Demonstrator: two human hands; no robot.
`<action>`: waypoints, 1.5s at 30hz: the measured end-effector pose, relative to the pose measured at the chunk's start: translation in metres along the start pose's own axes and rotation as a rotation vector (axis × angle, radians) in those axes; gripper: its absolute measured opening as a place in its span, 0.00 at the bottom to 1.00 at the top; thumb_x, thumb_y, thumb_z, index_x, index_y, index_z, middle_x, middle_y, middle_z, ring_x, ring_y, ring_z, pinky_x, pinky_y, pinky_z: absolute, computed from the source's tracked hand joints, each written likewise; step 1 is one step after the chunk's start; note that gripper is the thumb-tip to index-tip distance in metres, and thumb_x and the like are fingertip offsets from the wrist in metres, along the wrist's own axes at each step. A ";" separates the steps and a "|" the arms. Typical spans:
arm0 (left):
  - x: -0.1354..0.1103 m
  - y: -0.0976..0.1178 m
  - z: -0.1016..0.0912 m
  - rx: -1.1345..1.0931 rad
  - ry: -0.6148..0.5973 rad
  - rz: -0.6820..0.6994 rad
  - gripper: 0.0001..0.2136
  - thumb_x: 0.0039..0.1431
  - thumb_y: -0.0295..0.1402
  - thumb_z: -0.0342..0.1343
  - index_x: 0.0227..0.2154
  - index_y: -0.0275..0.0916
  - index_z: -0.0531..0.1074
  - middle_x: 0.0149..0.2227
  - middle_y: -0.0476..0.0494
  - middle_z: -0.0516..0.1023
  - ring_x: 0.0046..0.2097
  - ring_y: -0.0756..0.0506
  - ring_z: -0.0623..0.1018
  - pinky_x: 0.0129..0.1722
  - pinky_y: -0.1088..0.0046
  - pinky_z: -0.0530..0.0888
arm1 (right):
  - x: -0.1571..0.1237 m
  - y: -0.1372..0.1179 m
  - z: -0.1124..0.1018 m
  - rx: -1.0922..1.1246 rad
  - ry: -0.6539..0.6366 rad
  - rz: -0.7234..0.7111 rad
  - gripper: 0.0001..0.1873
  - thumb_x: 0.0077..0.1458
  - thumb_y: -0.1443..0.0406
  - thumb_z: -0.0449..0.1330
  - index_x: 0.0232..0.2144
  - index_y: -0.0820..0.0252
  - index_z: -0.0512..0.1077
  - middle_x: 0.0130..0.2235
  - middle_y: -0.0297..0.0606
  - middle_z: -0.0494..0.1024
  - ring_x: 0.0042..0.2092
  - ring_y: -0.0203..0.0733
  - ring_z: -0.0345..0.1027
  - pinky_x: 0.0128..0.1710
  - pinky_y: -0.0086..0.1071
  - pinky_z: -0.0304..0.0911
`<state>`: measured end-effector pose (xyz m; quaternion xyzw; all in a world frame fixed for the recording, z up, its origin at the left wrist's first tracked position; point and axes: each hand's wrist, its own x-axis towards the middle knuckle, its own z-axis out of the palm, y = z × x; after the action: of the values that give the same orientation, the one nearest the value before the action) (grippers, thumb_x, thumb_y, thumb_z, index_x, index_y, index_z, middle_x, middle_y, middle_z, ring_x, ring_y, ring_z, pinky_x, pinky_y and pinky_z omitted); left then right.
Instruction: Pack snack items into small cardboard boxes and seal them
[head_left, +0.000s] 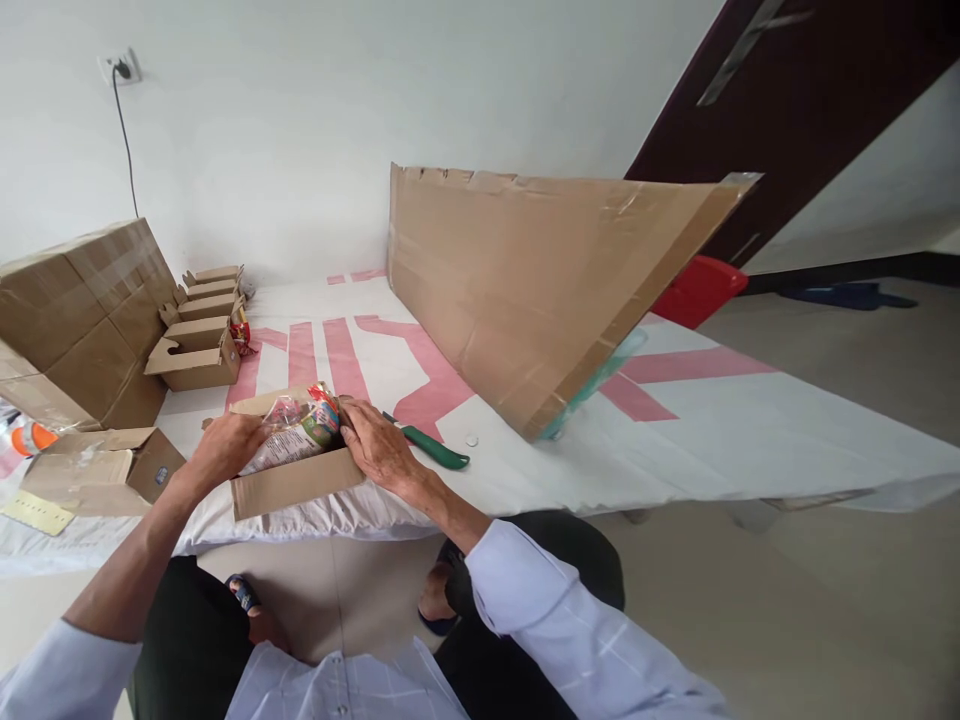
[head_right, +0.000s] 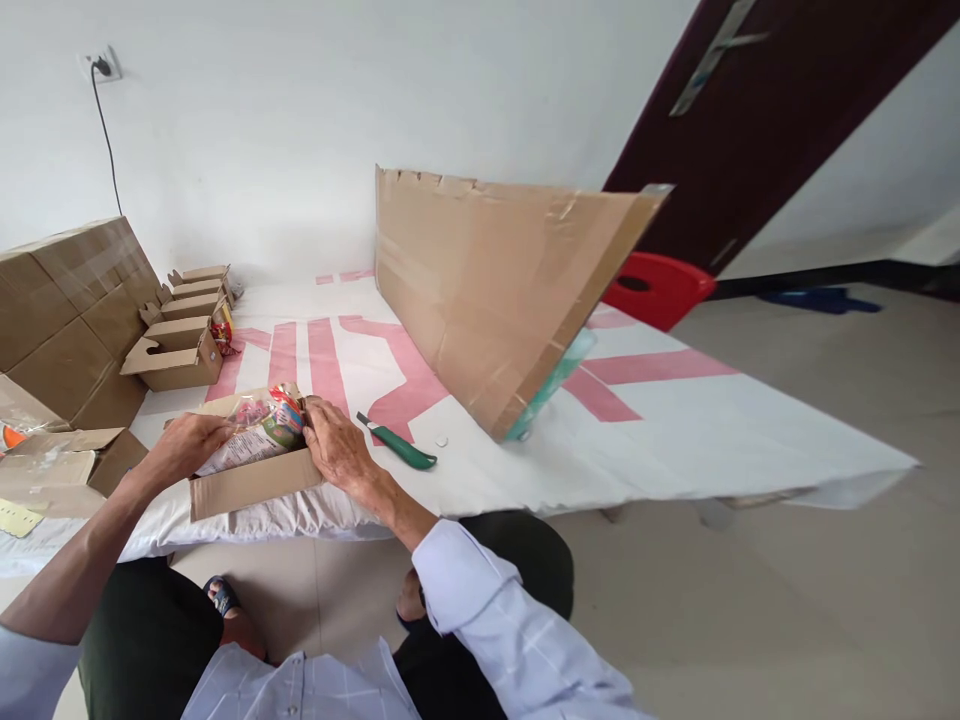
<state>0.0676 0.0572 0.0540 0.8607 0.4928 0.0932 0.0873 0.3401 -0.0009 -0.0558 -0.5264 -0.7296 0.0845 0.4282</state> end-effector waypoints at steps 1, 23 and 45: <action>-0.002 -0.003 -0.003 -0.103 0.029 -0.018 0.20 0.71 0.47 0.54 0.25 0.44 0.80 0.28 0.41 0.81 0.39 0.36 0.84 0.42 0.65 0.74 | 0.000 0.001 0.000 0.001 0.002 -0.005 0.24 0.73 0.63 0.50 0.67 0.57 0.70 0.67 0.53 0.76 0.68 0.57 0.69 0.71 0.57 0.66; -0.030 0.058 0.022 -0.108 0.600 0.212 0.22 0.72 0.45 0.58 0.64 0.42 0.76 0.70 0.27 0.73 0.70 0.26 0.71 0.68 0.40 0.70 | 0.057 -0.086 0.001 1.066 0.055 0.142 0.42 0.52 0.39 0.74 0.61 0.51 0.71 0.59 0.44 0.84 0.62 0.56 0.78 0.65 0.49 0.73; 0.004 -0.007 0.000 -1.181 0.231 -0.075 0.39 0.34 0.43 0.84 0.51 0.36 0.79 0.50 0.36 0.88 0.51 0.33 0.86 0.50 0.59 0.83 | 0.097 -0.062 -0.010 1.212 0.181 0.286 0.32 0.46 0.40 0.77 0.43 0.53 0.82 0.43 0.39 0.89 0.48 0.53 0.83 0.53 0.47 0.77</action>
<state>0.0633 0.0641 0.0525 0.6330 0.3940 0.4410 0.4996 0.2965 0.0502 0.0383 -0.2878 -0.4355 0.4947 0.6949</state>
